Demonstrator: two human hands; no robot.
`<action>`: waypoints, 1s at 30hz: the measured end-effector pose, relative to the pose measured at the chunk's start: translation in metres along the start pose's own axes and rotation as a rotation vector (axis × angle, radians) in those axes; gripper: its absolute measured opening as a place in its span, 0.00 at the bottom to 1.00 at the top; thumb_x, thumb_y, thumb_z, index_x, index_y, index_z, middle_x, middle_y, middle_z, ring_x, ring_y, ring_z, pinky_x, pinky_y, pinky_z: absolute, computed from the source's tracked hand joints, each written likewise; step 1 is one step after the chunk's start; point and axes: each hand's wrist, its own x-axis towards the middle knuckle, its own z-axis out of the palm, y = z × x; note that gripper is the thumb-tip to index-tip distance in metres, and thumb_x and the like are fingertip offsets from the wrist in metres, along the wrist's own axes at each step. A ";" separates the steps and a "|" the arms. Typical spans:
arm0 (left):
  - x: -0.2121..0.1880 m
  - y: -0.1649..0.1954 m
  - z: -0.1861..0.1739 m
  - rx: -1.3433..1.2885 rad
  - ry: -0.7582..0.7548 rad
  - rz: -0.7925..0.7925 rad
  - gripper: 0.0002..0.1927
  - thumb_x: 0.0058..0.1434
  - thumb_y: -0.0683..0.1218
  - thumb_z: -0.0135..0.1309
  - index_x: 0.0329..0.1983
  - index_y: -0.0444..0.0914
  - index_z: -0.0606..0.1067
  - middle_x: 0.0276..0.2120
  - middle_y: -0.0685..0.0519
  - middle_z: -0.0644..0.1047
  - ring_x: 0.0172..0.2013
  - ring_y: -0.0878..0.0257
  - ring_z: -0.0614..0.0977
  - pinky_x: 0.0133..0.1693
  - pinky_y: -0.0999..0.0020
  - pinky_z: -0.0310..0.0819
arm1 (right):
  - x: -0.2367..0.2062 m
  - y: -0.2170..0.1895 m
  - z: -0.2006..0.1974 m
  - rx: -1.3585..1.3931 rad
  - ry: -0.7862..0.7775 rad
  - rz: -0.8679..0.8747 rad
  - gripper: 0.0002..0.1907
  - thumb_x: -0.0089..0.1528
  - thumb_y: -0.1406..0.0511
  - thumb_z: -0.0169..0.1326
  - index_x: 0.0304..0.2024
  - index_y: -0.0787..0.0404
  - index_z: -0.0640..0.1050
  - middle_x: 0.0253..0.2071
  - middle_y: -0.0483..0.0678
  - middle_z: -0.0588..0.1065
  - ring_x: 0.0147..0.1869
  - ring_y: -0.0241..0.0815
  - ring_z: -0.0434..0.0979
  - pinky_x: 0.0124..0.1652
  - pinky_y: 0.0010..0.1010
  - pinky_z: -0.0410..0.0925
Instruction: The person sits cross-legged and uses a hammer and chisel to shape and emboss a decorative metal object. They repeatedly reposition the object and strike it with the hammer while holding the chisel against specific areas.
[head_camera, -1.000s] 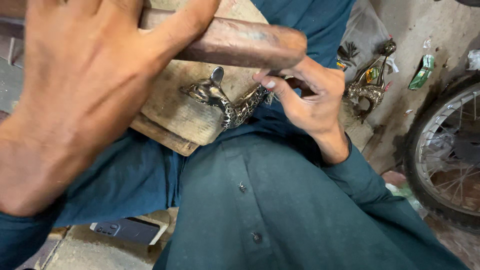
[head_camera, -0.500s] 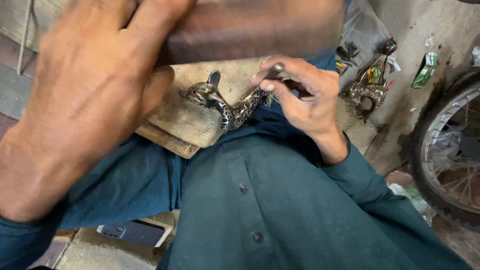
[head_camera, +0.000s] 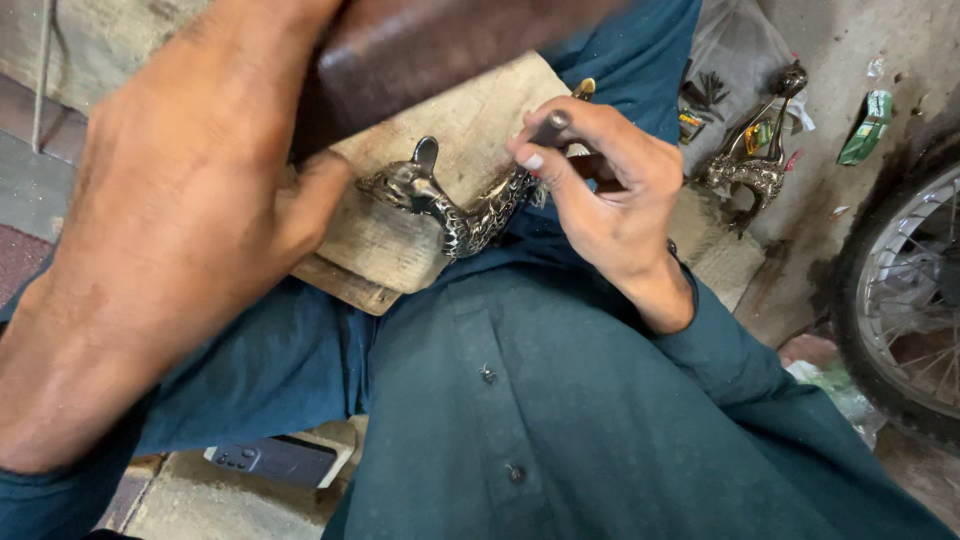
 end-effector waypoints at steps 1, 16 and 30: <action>0.000 0.000 -0.001 0.080 -0.006 0.028 0.38 0.57 0.39 0.63 0.70 0.37 0.63 0.43 0.39 0.73 0.45 0.41 0.77 0.43 0.48 0.73 | 0.002 -0.003 0.000 -0.020 -0.003 0.011 0.10 0.71 0.78 0.62 0.54 0.69 0.78 0.45 0.51 0.81 0.46 0.34 0.83 0.44 0.19 0.75; -0.003 0.002 -0.011 0.607 -0.082 0.078 0.33 0.64 0.40 0.60 0.73 0.48 0.70 0.41 0.47 0.75 0.42 0.51 0.80 0.43 0.56 0.74 | 0.014 -0.013 -0.004 0.003 -0.141 0.116 0.11 0.73 0.74 0.59 0.57 0.71 0.76 0.51 0.53 0.83 0.53 0.38 0.85 0.55 0.23 0.76; -0.069 -0.030 -0.004 -0.001 0.048 -0.217 0.37 0.57 0.31 0.61 0.70 0.32 0.64 0.55 0.37 0.73 0.54 0.45 0.78 0.54 0.56 0.73 | -0.001 0.018 -0.033 0.411 0.231 0.133 0.08 0.75 0.69 0.57 0.54 0.66 0.73 0.44 0.55 0.81 0.46 0.42 0.84 0.52 0.32 0.79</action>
